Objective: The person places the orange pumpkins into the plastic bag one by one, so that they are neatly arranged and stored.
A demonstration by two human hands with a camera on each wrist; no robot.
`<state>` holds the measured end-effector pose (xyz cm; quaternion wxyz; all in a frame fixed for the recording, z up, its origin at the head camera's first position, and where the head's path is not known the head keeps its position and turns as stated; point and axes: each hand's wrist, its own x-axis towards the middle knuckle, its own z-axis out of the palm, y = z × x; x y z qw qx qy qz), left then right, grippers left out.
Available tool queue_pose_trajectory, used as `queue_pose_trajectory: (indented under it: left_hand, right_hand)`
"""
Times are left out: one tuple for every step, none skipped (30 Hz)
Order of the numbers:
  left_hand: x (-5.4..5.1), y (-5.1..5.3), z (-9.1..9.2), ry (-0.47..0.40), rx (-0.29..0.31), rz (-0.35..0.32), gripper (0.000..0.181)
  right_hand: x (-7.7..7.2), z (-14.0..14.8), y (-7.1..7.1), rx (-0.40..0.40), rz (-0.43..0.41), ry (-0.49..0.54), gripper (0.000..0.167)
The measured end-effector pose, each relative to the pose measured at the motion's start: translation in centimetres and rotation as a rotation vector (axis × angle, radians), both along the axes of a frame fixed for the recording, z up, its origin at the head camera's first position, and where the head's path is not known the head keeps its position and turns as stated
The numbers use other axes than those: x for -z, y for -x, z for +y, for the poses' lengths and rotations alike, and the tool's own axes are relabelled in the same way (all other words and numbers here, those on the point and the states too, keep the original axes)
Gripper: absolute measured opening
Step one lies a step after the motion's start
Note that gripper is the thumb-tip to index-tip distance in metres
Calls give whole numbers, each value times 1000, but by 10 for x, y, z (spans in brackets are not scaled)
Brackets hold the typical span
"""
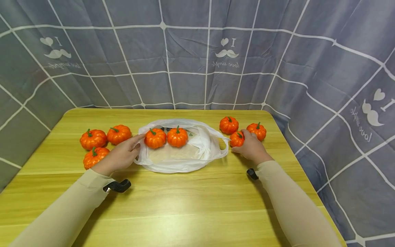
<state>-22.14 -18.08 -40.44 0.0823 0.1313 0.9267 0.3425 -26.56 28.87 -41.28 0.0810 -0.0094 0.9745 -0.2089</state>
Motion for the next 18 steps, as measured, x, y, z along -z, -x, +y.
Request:
queue_pose_trajectory:
  left_hand:
    - [0, 0, 0, 0, 0, 4, 57]
    - [1, 0, 0, 0, 3, 9, 57]
    - [1, 0, 0, 0, 5, 14, 57]
    - [2, 1, 0, -1, 7, 17, 57]
    - [2, 1, 0, -1, 8, 17, 57]
    - [2, 1, 0, -2, 8, 16, 57]
    - [2, 1, 0, -3, 7, 14, 57]
    - [2, 1, 0, -1, 9, 16, 57]
    - [2, 1, 0, 0, 9, 18, 57]
    - [2, 1, 0, 0, 9, 19, 57]
    - [2, 1, 0, 1, 10, 21, 57]
    - [2, 1, 0, 2, 11, 25, 57]
    - [2, 1, 0, 4, 14, 28, 57]
    - [2, 1, 0, 3, 15, 32, 57]
    - [2, 0, 0, 2, 14, 31, 57]
    - [1, 0, 0, 1, 16, 32, 57]
    - [1, 0, 0, 0, 16, 32, 57]
    - [1, 0, 0, -1, 17, 32, 57]
  right_hand:
    - [0, 0, 0, 2, -2, 0, 99]
    - [1, 1, 0, 3, -4, 0, 99]
    - [1, 1, 1, 3, -5, -3, 99]
    - [2, 1, 1, 5, -3, 0, 99]
    - [3, 1, 2, 6, -3, 1, 99]
    - [3, 1, 2, 5, -2, 1, 100]
    - [4, 1, 3, 3, 0, 2, 100]
    - [4, 2, 3, 2, 2, 5, 101]
    - [5, 2, 4, 2, 4, 9, 101]
    - [5, 2, 4, 2, 8, 14, 101]
    - [6, 2, 4, 2, 12, 19, 101]
    - [6, 2, 4, 3, 15, 25, 101]
    - [7, 2, 4, 4, 17, 31, 101]
    - [7, 2, 4, 5, 19, 36, 101]
    - [7, 2, 3, 7, 19, 41, 101]
    - [7, 2, 3, 9, 20, 44, 101]
    - [7, 2, 3, 12, 18, 48, 101]
    - [6, 2, 2, 15, 15, 51, 101]
